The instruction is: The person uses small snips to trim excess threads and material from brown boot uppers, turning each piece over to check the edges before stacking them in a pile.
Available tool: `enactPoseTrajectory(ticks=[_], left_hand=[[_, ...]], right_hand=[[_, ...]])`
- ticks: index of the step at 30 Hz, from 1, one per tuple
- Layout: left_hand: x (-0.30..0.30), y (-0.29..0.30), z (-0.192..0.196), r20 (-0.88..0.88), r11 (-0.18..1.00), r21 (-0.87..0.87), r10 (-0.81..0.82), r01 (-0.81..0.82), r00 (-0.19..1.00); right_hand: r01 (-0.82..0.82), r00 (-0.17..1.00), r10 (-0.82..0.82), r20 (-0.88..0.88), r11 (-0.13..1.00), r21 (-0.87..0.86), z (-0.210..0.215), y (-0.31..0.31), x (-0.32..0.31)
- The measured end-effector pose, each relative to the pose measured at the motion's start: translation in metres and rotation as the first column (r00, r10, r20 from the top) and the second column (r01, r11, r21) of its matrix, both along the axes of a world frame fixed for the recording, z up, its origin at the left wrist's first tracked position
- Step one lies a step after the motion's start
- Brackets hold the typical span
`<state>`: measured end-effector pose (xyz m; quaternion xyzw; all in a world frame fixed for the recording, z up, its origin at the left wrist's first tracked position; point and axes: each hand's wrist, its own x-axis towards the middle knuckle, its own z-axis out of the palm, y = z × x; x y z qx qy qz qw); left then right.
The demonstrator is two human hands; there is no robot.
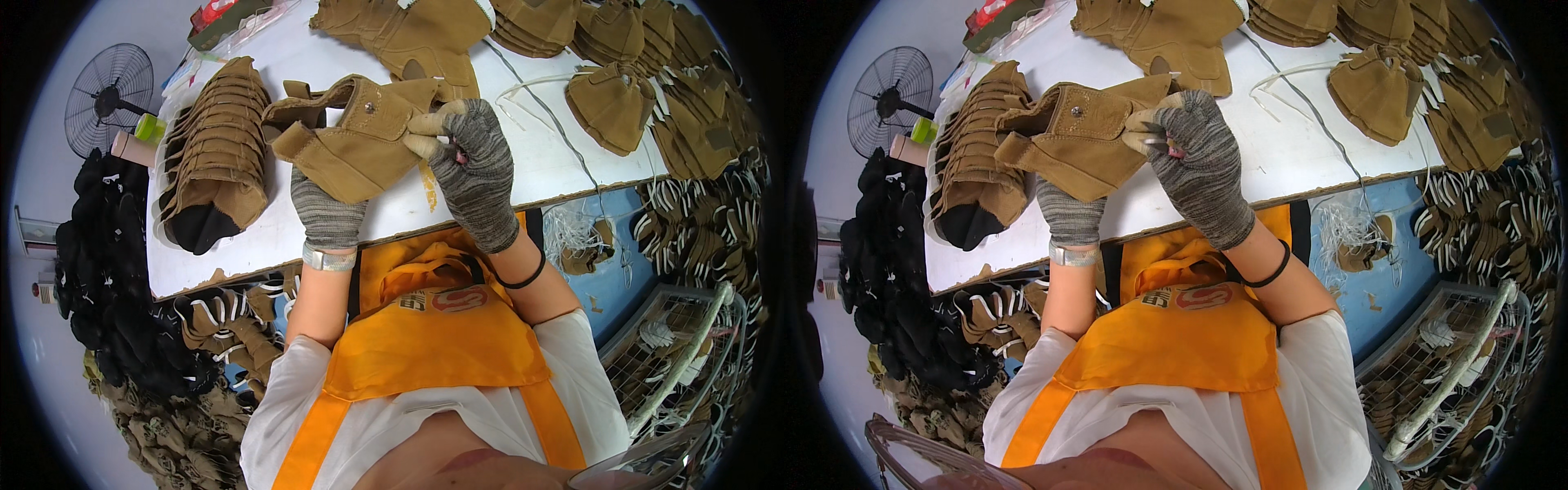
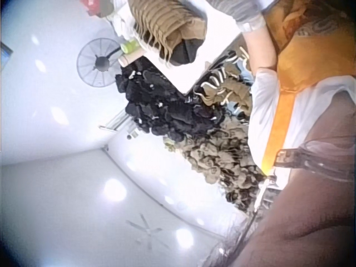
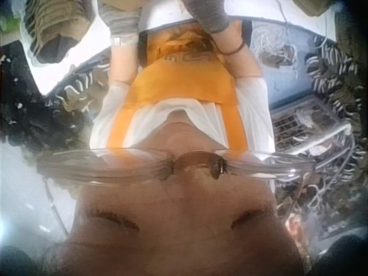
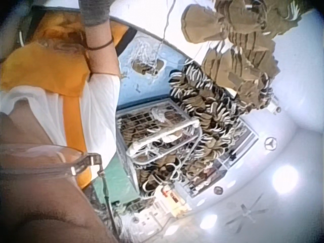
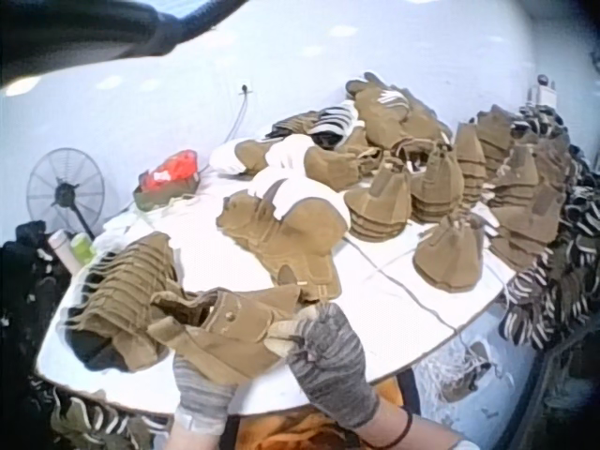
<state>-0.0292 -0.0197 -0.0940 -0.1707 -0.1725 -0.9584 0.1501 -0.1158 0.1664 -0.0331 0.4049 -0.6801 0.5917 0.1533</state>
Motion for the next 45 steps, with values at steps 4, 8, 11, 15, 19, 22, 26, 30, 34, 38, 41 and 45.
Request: enactPoseTrajectory(ticks=[4, 8, 11, 15, 19, 22, 26, 30, 34, 38, 41, 45], left_hand=[[0.001, 0.002, -0.004, 0.200, 0.676, -0.702, 0.488, -0.223, 0.850], [0.003, 0.005, 0.004, 0.195, 0.503, -0.836, 0.648, -0.221, 0.736], [0.002, 0.005, 0.006, 0.253, 0.947, -0.269, 0.246, -0.176, 0.936], [0.002, 0.000, 0.008, -0.020, 0.990, 0.129, -0.062, 0.064, 0.998], [0.003, -0.006, 0.007, 0.047, 0.987, 0.162, 0.003, -0.011, 0.999], [0.006, -0.006, 0.006, 0.107, 0.989, 0.115, 0.084, -0.096, 0.991], [0.008, 0.004, 0.013, 0.388, 0.853, -0.346, 0.510, -0.392, 0.768], [0.012, -0.009, -0.013, 0.307, 0.730, -0.499, 0.653, -0.467, 0.692], [0.015, -0.009, -0.018, 0.339, 0.766, -0.385, 0.637, -0.515, 0.693], [0.018, -0.002, -0.010, 0.318, 0.857, -0.104, 0.509, -0.505, 0.800], [0.017, -0.005, -0.013, 0.382, 0.821, -0.190, 0.567, -0.538, 0.730], [0.014, 0.003, -0.006, 0.432, 0.799, -0.186, 0.589, -0.572, 0.683]], right_hand=[[-0.020, 0.990, 0.031, 0.139, 0.997, -0.081, -0.014, -0.006, -0.002], [-0.014, 0.994, 0.019, 0.111, 0.999, -0.045, -0.015, -0.005, -0.006], [-0.092, 0.937, 0.147, 0.317, 0.979, -0.185, -0.017, -0.004, -0.002], [-0.032, 0.809, 0.157, 0.566, 0.974, -0.224, -0.008, 0.007, 0.000], [-0.212, 0.810, 0.212, 0.547, 0.975, -0.064, -0.016, 0.018, 0.010], [-0.225, 0.850, 0.181, 0.494, 0.974, 0.031, -0.030, 0.017, 0.023], [-0.201, 0.814, 0.161, 0.558, 0.979, 0.011, -0.023, 0.006, 0.031], [-0.179, 0.789, 0.179, 0.588, 0.982, -0.059, -0.026, -0.004, 0.036], [-0.222, 0.695, 0.240, 0.677, 0.968, -0.114, -0.015, -0.002, 0.038], [-0.189, 0.731, 0.184, 0.657, 0.980, -0.064, -0.012, -0.003, 0.040], [-0.154, 0.777, 0.161, 0.609, 0.986, -0.064, -0.017, -0.006, 0.040], [-0.185, 0.594, 0.285, 0.753, 0.959, -0.217, -0.014, -0.004, 0.044]])
